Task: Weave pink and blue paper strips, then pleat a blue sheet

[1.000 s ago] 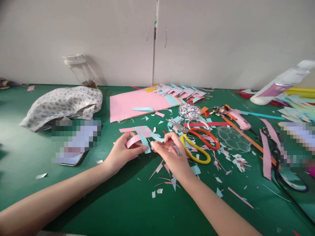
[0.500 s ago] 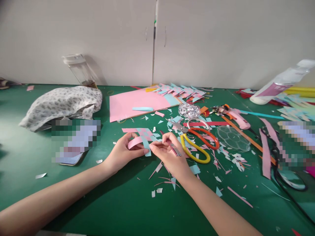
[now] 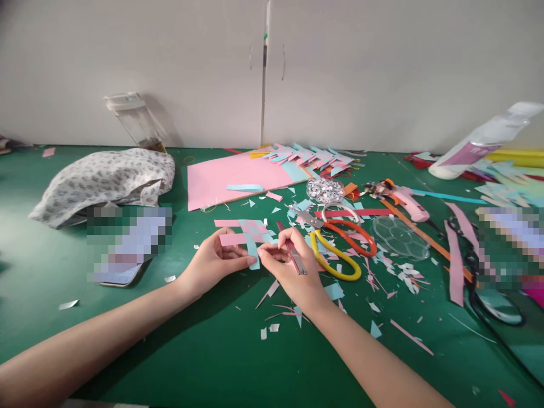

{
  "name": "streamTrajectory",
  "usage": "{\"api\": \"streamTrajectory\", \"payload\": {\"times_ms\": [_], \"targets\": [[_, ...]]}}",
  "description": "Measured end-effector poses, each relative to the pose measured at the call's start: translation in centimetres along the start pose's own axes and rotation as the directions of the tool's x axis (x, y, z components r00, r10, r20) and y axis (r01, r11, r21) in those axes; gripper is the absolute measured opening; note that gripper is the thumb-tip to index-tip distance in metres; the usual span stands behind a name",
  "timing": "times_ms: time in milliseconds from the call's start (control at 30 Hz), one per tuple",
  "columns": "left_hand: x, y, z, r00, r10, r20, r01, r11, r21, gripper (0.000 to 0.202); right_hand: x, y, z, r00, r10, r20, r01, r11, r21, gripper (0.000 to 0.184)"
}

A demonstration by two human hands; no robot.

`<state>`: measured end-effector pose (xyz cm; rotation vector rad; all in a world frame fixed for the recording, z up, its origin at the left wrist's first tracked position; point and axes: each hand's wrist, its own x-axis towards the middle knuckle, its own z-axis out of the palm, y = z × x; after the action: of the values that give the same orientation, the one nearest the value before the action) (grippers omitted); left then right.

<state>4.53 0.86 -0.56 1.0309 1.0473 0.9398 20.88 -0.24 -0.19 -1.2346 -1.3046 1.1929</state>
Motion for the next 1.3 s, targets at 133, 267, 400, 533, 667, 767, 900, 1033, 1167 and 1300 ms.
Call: {"api": "streamTrajectory", "payload": {"times_ms": [133,267,400,533,667,767,900,1033,1167,1300], "targets": [[0.0,-0.1,-0.1,1.000,0.005,-0.012,-0.005,1.000,-0.002,0.039,0.2,0.7,-0.5,0.999,-0.030,-0.020,0.030,1.000,-0.003,0.033],[0.0,-0.1,-0.1,0.999,0.041,-0.016,-0.041,0.999,-0.030,0.039,0.4,0.9,-0.8,0.999,-0.028,-0.040,0.030,0.999,0.036,0.035],[0.0,-0.1,0.0,0.998,0.057,-0.003,-0.057,0.997,-0.046,0.040,0.2,0.4,-0.5,1.000,0.009,0.009,-0.010,0.999,0.030,0.036],[0.1,-0.4,-0.1,0.998,0.067,0.009,-0.066,0.996,-0.057,0.040,0.0,0.0,-0.3,0.999,0.018,0.049,-0.019,1.000,0.019,0.035],[0.0,-0.4,-0.1,0.998,0.062,0.000,-0.061,0.997,-0.049,0.040,-0.1,0.0,-0.3,0.999,0.024,0.040,-0.024,1.000,0.002,0.036],[0.0,-0.3,-0.1,0.999,0.054,0.000,-0.054,0.998,-0.031,0.039,-0.1,0.1,-0.3,0.999,0.019,0.032,-0.019,1.000,-0.001,0.035],[-0.1,-0.2,0.0,0.998,0.054,0.028,-0.053,0.998,-0.012,0.037,-0.1,0.4,-0.2,0.999,-0.002,0.034,0.001,1.000,0.017,0.034],[-0.1,-0.3,0.0,0.998,0.064,0.025,-0.063,0.998,-0.011,0.037,0.0,0.4,-0.2,1.000,0.019,-0.004,-0.019,1.000,-0.004,0.035],[0.0,-0.5,-0.2,0.997,0.074,0.018,-0.074,0.997,-0.011,0.037,-0.1,0.1,-0.2,1.000,0.023,0.007,-0.024,0.999,0.030,0.037],[0.1,-0.6,-0.2,0.996,0.083,0.021,-0.083,0.996,-0.019,0.037,-0.2,0.0,-0.2,0.999,0.039,0.025,-0.040,0.999,0.023,0.039]]}}
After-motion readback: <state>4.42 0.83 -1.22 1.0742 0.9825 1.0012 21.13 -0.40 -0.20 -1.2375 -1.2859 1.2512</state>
